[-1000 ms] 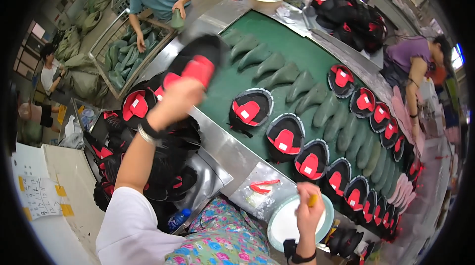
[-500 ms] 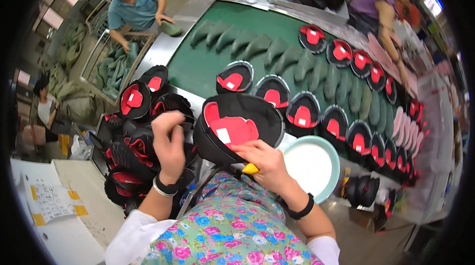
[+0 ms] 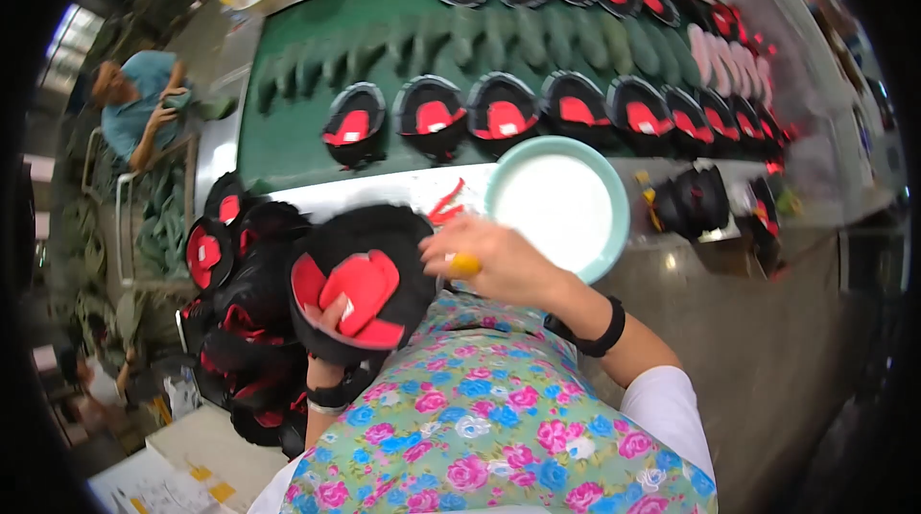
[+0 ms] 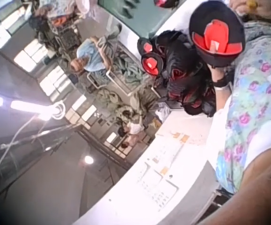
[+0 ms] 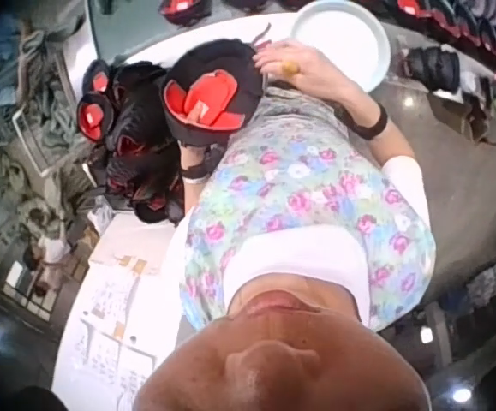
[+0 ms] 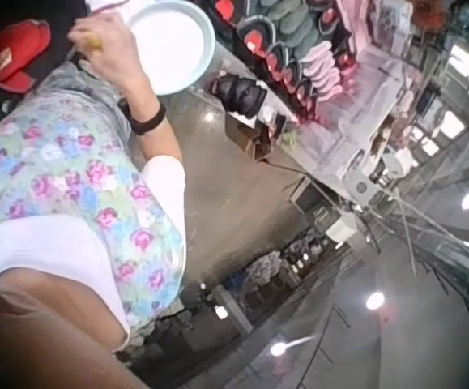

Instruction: Apply adhesive to the interior edges and components of shoes during a manufacturing process.

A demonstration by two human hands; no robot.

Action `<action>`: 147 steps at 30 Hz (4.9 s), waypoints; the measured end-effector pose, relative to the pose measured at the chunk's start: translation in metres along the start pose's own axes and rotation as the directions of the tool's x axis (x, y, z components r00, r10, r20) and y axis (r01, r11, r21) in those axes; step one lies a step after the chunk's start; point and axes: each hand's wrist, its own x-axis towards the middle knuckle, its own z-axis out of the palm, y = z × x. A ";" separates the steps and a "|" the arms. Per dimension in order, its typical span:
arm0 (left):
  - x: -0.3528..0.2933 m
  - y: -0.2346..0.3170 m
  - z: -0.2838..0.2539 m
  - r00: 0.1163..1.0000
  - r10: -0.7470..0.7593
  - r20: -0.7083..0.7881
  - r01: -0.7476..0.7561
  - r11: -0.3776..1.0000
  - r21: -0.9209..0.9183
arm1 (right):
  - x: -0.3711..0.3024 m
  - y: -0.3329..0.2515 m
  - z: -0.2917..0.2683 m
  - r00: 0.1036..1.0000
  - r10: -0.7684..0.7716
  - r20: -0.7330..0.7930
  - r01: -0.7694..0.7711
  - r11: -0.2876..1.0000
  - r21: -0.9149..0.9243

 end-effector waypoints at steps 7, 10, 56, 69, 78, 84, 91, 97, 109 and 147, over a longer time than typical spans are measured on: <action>-0.011 0.029 0.012 0.648 -0.239 0.723 0.491 0.857 -0.156 | -0.107 0.106 -0.037 0.459 0.617 -0.639 -0.704 0.692 0.161; 0.003 0.051 0.004 0.491 -0.487 0.722 0.673 0.739 0.041 | -0.134 0.148 -0.018 0.457 0.577 -0.677 -0.712 0.693 0.110; 0.063 -0.013 0.045 0.986 -0.165 0.005 0.163 0.968 -0.190 | -0.056 0.001 -0.001 0.728 0.621 -0.291 -0.448 0.752 0.484; 0.032 -0.056 -0.017 0.795 -0.501 0.342 0.592 0.517 -0.619 | 0.025 -0.027 -0.030 0.992 0.007 -0.126 0.016 0.985 0.175; 0.037 -0.071 0.010 0.897 -0.114 0.428 0.346 0.783 -0.517 | 0.098 -0.011 0.019 0.981 -0.107 0.159 0.058 0.957 0.286; 0.038 -0.042 -0.002 0.651 -0.334 0.682 0.738 0.065 -0.672 | 0.086 0.015 0.014 0.945 0.320 0.062 -0.324 0.943 0.069; 0.044 -0.058 -0.045 0.774 -0.481 0.411 0.632 0.563 -0.532 | 0.070 0.042 0.002 0.791 0.606 -0.087 -0.591 0.792 0.151; 0.107 -0.137 -0.117 0.837 -0.531 0.134 0.336 0.306 -0.890 | 0.064 0.073 -0.011 0.605 0.700 -0.380 -0.479 0.700 0.529; 0.339 -0.362 -0.116 0.616 -0.708 -0.346 -0.074 0.385 -0.920 | 0.081 0.109 0.052 0.401 0.847 -0.349 -0.674 0.531 0.514; 0.150 0.208 -0.227 0.808 0.060 0.587 -0.395 0.794 0.462 | 0.158 -0.021 0.004 0.959 -0.247 0.139 0.201 0.938 0.281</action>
